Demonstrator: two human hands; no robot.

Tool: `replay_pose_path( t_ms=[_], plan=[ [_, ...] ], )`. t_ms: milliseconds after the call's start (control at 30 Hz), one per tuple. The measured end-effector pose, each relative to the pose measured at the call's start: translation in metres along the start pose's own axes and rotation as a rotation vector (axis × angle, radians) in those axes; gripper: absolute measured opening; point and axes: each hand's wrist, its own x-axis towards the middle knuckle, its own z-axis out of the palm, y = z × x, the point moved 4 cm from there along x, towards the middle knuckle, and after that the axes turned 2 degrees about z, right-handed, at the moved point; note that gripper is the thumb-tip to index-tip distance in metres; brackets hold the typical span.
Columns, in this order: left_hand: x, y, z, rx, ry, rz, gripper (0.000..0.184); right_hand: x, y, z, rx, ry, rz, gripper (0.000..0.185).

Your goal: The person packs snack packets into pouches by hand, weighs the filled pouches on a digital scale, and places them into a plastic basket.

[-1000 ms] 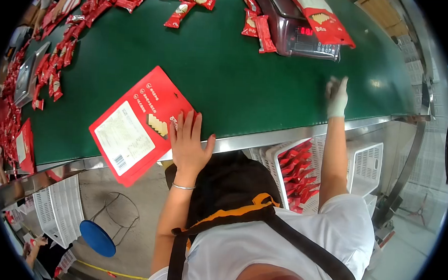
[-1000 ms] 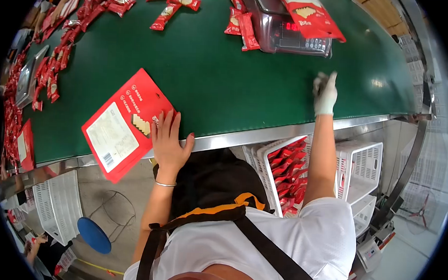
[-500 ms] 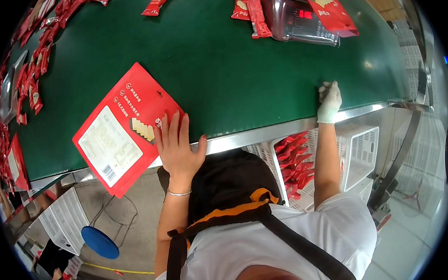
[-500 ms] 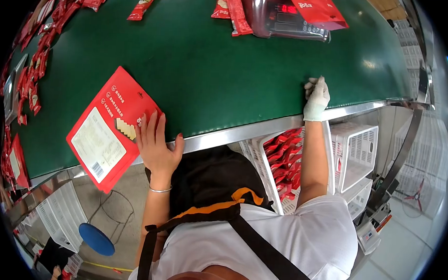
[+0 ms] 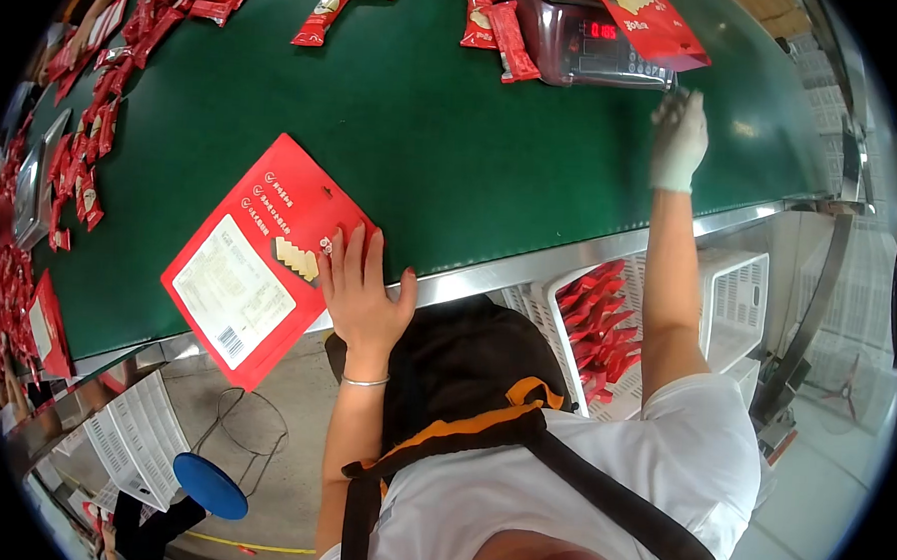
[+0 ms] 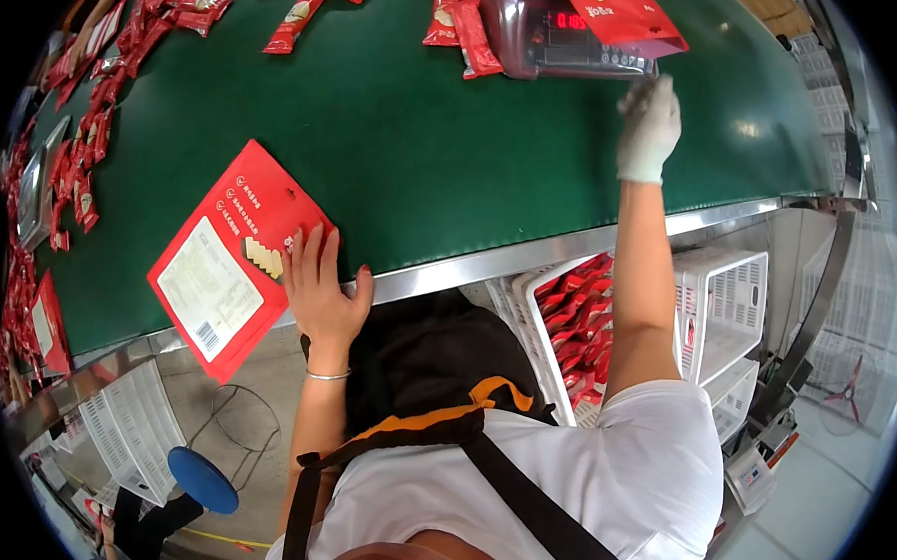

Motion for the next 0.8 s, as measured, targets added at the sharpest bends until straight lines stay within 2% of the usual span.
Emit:
replay_pose_path(
  t_ms=[33,100,133,200,267,300,333,367,400,433,500,533,600,700,800],
  plan=[
    [0.0,0.0,0.0,0.004,0.008,-0.003,0.053,0.017,-0.005,0.012,0.067,0.053,-0.006,0.049],
    [0.0,-0.001,0.0,-0.011,0.013,-0.001,0.052,0.04,-0.025,0.048,0.141,-0.031,0.011,0.057],
    [0.0,-0.002,0.001,0.001,0.02,-0.009,0.052,0.069,-0.013,0.051,0.15,-0.042,0.016,0.057],
    [-0.002,-0.003,0.002,0.006,0.011,0.007,0.052,0.129,0.018,0.051,-0.055,-0.011,0.151,0.055],
    [-0.002,-0.004,-0.003,-0.007,0.036,-0.021,0.052,0.107,-0.016,0.082,-0.285,-0.162,0.102,0.045],
    [-0.002,-0.005,-0.007,-0.099,0.033,-0.022,0.052,0.063,-0.06,0.106,-0.647,-0.239,-0.04,0.043],
    [-0.002,-0.006,-0.011,-0.194,0.031,-0.016,0.052,0.054,-0.058,0.112,-0.616,-0.432,-0.315,0.044],
    [-0.002,-0.007,-0.021,-0.324,0.082,-0.042,0.052,0.01,-0.084,0.124,-0.608,-0.425,-0.212,0.041],
    [0.001,-0.009,-0.034,-0.305,0.103,-0.049,0.052,-0.034,-0.11,0.135,-0.599,-0.415,-0.11,0.037],
    [0.005,-0.005,-0.056,-0.379,0.172,-0.02,0.051,-0.067,-0.122,0.138,-0.463,-0.498,-0.156,0.036],
    [0.013,0.006,-0.099,-0.48,0.308,0.058,0.051,-0.112,-0.13,0.134,-0.181,-0.602,-0.099,0.035],
    [0.02,0.007,-0.118,-0.473,0.315,0.057,0.051,-0.129,-0.127,0.137,-0.024,-0.655,-0.069,0.036],
    [0.028,0.01,-0.151,-0.271,0.452,0.13,0.053,-0.152,-0.091,0.144,-0.031,-0.819,0.204,0.039],
    [0.043,-0.013,-0.145,-0.009,0.298,-0.034,0.056,-0.202,-0.017,0.194,0.027,-1.244,0.521,0.04],
    [0.026,-0.064,-0.094,0.312,-0.088,-0.241,0.056,-0.244,0.043,0.206,-0.121,-1.464,0.58,0.032]
  ],
)
